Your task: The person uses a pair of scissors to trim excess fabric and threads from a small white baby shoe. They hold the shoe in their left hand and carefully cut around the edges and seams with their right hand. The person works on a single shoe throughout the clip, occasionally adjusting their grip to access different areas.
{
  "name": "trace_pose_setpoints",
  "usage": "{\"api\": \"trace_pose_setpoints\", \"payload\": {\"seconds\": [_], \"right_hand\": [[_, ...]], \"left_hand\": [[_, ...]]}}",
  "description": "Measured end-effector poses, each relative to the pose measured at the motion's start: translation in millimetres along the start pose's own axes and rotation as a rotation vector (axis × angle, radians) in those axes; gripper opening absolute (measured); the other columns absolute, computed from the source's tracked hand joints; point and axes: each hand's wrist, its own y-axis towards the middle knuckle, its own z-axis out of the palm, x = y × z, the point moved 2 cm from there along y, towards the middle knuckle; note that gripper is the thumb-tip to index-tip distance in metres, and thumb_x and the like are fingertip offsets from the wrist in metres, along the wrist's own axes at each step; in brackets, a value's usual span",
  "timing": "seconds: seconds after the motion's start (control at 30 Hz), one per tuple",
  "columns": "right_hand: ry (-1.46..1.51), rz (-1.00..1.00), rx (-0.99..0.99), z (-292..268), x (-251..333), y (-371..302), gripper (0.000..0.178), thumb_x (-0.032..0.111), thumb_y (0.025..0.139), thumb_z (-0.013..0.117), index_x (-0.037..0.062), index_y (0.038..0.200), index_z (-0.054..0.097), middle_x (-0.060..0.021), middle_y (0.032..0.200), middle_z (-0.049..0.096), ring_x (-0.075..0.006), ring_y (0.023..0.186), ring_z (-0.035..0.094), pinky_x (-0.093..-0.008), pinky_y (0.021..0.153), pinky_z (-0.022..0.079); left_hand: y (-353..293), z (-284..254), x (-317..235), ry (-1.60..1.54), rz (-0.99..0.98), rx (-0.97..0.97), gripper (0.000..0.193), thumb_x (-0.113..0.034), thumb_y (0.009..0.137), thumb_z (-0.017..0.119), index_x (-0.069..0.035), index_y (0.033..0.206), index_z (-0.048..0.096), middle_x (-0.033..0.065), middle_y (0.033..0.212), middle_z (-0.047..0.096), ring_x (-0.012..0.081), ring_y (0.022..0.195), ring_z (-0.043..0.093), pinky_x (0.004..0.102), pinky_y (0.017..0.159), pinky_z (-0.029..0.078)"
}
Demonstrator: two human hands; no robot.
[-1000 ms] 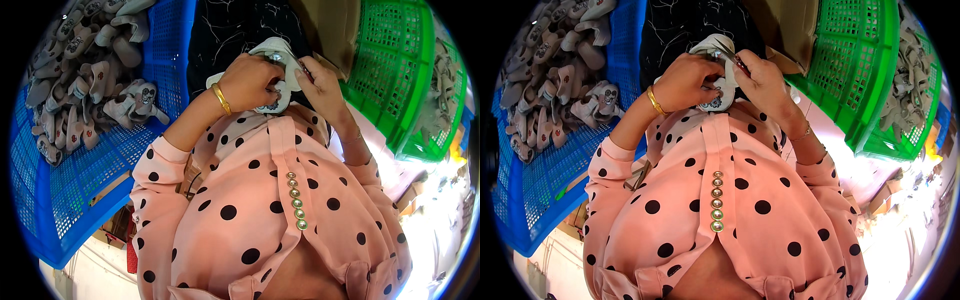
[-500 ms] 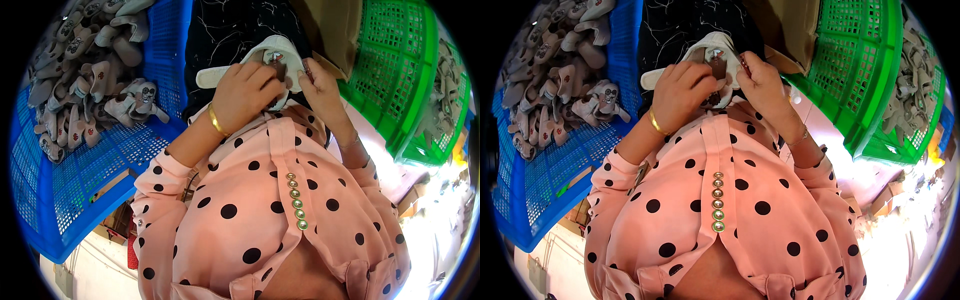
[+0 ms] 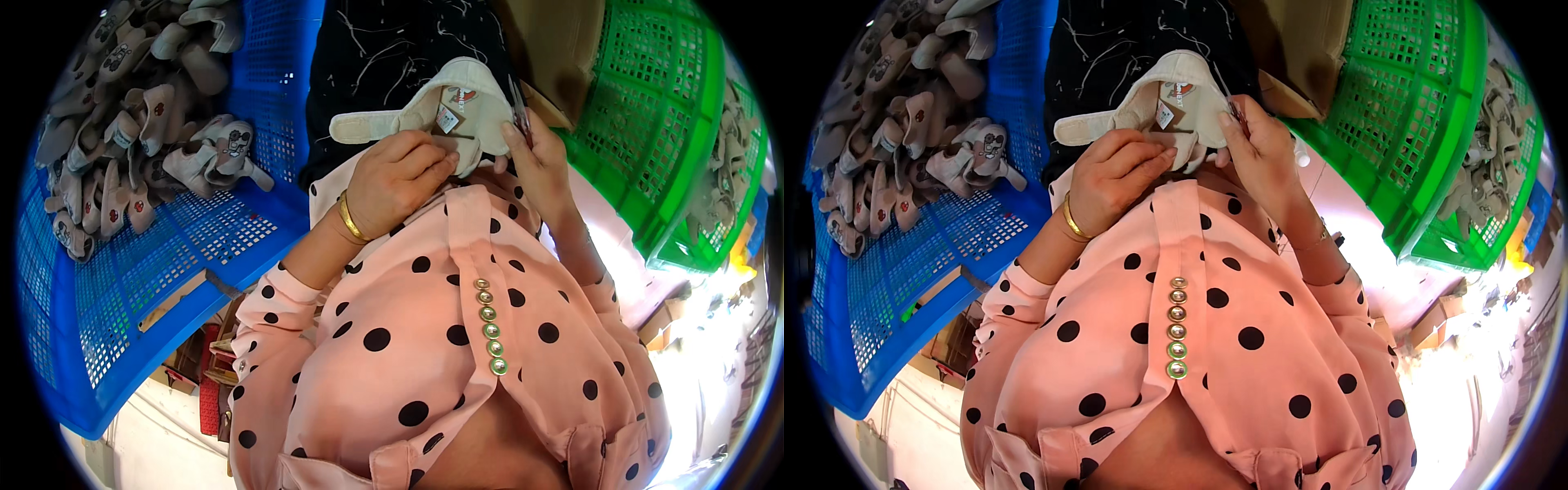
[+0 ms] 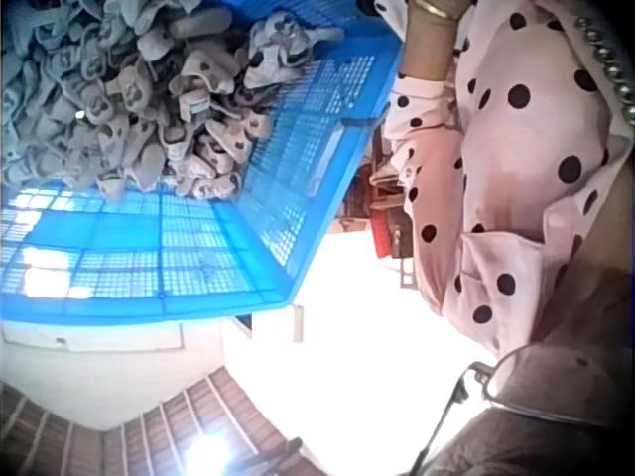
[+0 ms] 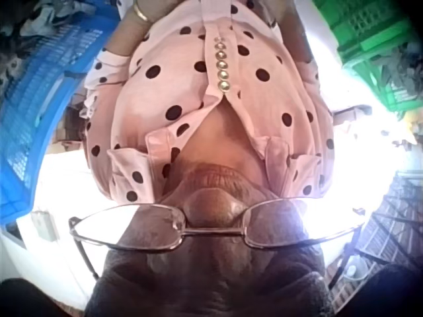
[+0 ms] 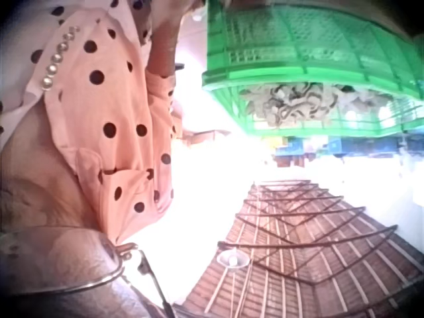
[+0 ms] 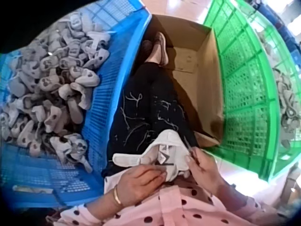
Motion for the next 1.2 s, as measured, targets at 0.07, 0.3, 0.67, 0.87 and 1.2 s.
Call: {"api": "trace_pose_setpoints", "payload": {"seconds": [0.07, 0.3, 0.67, 0.87, 1.2], "right_hand": [[-0.115, -0.020, 0.014, 1, 12, -2, 0.018, 0.014, 0.097, 0.055, -0.0021, 0.105, 0.056, -0.0138, 0.080, 0.066, -0.0125, 0.057, 0.063, -0.0245, 0.057, 0.048], [-0.046, -0.089, -0.207, -18, 32, -6, 0.021, 0.007, 0.097, 0.051, 0.0009, 0.115, 0.059, -0.0057, 0.090, 0.063, -0.0083, 0.070, 0.058, -0.0242, 0.055, 0.047], [0.843, -0.678, -0.679, -179, 103, -36, 0.023, 0.016, 0.097, 0.051, -0.0066, 0.093, 0.054, -0.0013, 0.065, 0.035, -0.0086, 0.051, 0.030, -0.0223, 0.050, 0.027], [0.997, -0.246, -0.251, -94, 62, 27, 0.021, 0.017, 0.100, 0.050, -0.0026, 0.099, 0.059, 0.0036, 0.058, 0.032, -0.0056, 0.048, 0.026, -0.0224, 0.044, 0.022], [0.602, -0.153, -0.349, -40, 98, 44, 0.016, 0.015, 0.099, 0.053, 0.0009, 0.094, 0.059, 0.0045, 0.060, 0.032, -0.0022, 0.049, 0.027, -0.0206, 0.043, 0.018]], "left_hand": [[-6, -6, 1, 0.045, 0.000, 0.002, 0.027, -0.008, 0.064, 0.068, -0.005, 0.091, 0.068, 0.0036, 0.092, 0.063, 0.0232, 0.089, 0.061, 0.0320, 0.073, 0.053], [-3, -36, 7, 0.237, -0.017, -0.367, 0.029, -0.008, 0.066, 0.084, -0.011, 0.079, 0.058, 0.0038, 0.078, 0.061, 0.0235, 0.072, 0.059, 0.0317, 0.061, 0.044], [-131, -106, 162, 0.743, -1.172, -0.365, 0.020, -0.016, 0.082, 0.068, -0.008, 0.100, 0.063, 0.0090, 0.101, 0.065, 0.0280, 0.102, 0.057, 0.0402, 0.083, 0.049], [-188, -120, 180, 0.970, -1.534, -0.020, 0.036, -0.017, 0.078, 0.068, -0.017, 0.114, 0.060, 0.0055, 0.109, 0.063, 0.0284, 0.109, 0.055, 0.0433, 0.085, 0.049], [-207, -150, 210, 0.978, -1.448, 0.185, 0.038, -0.024, 0.077, 0.071, -0.021, 0.114, 0.064, 0.0038, 0.127, 0.056, 0.0290, 0.121, 0.046, 0.0491, 0.104, 0.034]]}}
